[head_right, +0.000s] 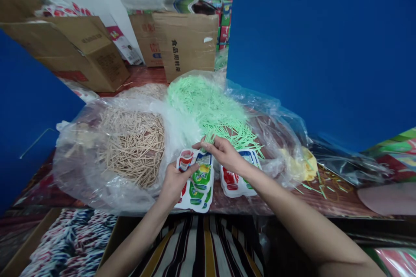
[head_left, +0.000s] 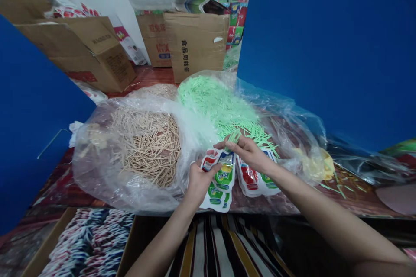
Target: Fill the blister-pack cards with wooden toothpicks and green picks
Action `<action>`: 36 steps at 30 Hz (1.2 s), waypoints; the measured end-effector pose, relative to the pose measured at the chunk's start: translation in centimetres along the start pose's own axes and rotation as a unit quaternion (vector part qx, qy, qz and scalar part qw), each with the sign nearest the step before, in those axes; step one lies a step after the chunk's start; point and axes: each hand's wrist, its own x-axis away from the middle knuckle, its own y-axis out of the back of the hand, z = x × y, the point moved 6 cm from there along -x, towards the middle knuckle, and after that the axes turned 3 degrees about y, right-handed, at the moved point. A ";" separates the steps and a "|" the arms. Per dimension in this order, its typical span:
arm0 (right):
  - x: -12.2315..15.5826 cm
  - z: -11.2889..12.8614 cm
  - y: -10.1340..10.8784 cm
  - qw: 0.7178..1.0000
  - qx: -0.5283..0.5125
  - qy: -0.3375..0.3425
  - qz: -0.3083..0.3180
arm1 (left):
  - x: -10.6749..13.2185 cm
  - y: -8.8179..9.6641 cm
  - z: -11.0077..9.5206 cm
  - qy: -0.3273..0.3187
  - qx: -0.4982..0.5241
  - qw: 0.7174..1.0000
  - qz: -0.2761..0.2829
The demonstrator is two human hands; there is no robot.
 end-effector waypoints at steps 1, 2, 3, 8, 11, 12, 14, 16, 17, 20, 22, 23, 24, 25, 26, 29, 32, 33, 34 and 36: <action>0.0 0.0 -0.2 1.000 -0.016 -0.010 0.005 | 0.0 0.0 0.0 0.001 -0.001 1.000 -0.002; 0.1 0.0 -0.4 0.999 -0.040 -0.016 0.006 | -0.1 0.1 0.1 0.002 0.004 1.000 0.000; 0.1 0.1 -0.4 0.998 -0.068 -0.016 0.001 | -0.1 0.0 0.1 0.006 0.012 1.000 0.003; 0.6 0.6 0.0 0.991 -0.124 0.027 -0.049 | 0.0 -0.1 0.2 0.012 0.028 0.999 0.014; 1.1 0.8 -0.4 0.999 0.025 0.044 0.001 | 0.2 -0.2 0.0 0.008 0.026 0.999 0.024; 1.3 0.8 -0.6 0.996 0.076 0.049 0.023 | 0.3 -0.3 -0.1 0.006 0.027 0.999 0.027; 1.7 0.9 -0.5 0.990 0.123 0.064 0.028 | 0.4 -0.3 -0.2 0.006 0.029 0.999 0.030; 2.1 1.0 0.0 0.986 0.139 0.091 -0.013 | 0.5 -0.2 -0.3 0.009 0.032 0.999 0.030; 2.4 1.0 0.2 0.981 0.158 0.107 -0.025 | 0.5 -0.1 -0.3 0.010 0.032 0.999 0.029; 3.0 0.7 -0.4 0.958 0.239 0.155 -0.009 | 0.5 0.0 -0.2 0.010 0.032 0.999 0.026; 3.4 0.7 -0.7 0.947 0.265 0.180 -0.015 | 0.6 0.0 0.0 0.015 0.038 0.999 0.025; 3.5 0.7 -0.7 0.943 0.271 0.188 -0.034 | 0.6 -0.1 0.0 0.019 0.042 0.999 0.028; 3.7 0.8 -0.6 0.940 0.276 0.192 -0.053 | 0.6 -0.1 0.1 0.020 0.045 0.998 0.031; 3.8 0.8 -0.5 0.938 0.279 0.193 -0.065 | 0.7 -0.2 0.1 0.021 0.046 0.998 0.033; 3.8 0.9 -0.5 0.938 0.279 0.192 -0.069 | 0.7 -0.2 0.0 0.020 0.045 0.998 0.035; 3.9 0.7 -1.0 0.945 0.268 0.186 -0.024 | 0.8 -0.4 -0.3 0.009 0.038 0.999 0.033; 3.9 0.3 -1.6 0.954 0.254 0.160 0.020 | 0.8 -0.4 -0.6 -0.004 0.038 0.999 0.030; 3.9 0.0 -1.5 0.959 0.244 0.143 0.009 | 0.8 -0.4 -0.6 -0.005 0.041 0.999 0.030; 3.9 -0.2 -1.3 0.967 0.223 0.121 -0.016 | 0.8 -0.4 -0.5 -0.003 0.046 0.998 0.032; 4.0 -1.1 -1.0 0.985 0.143 0.058 -0.071 | 0.8 -0.3 -0.4 0.006 0.055 0.998 0.032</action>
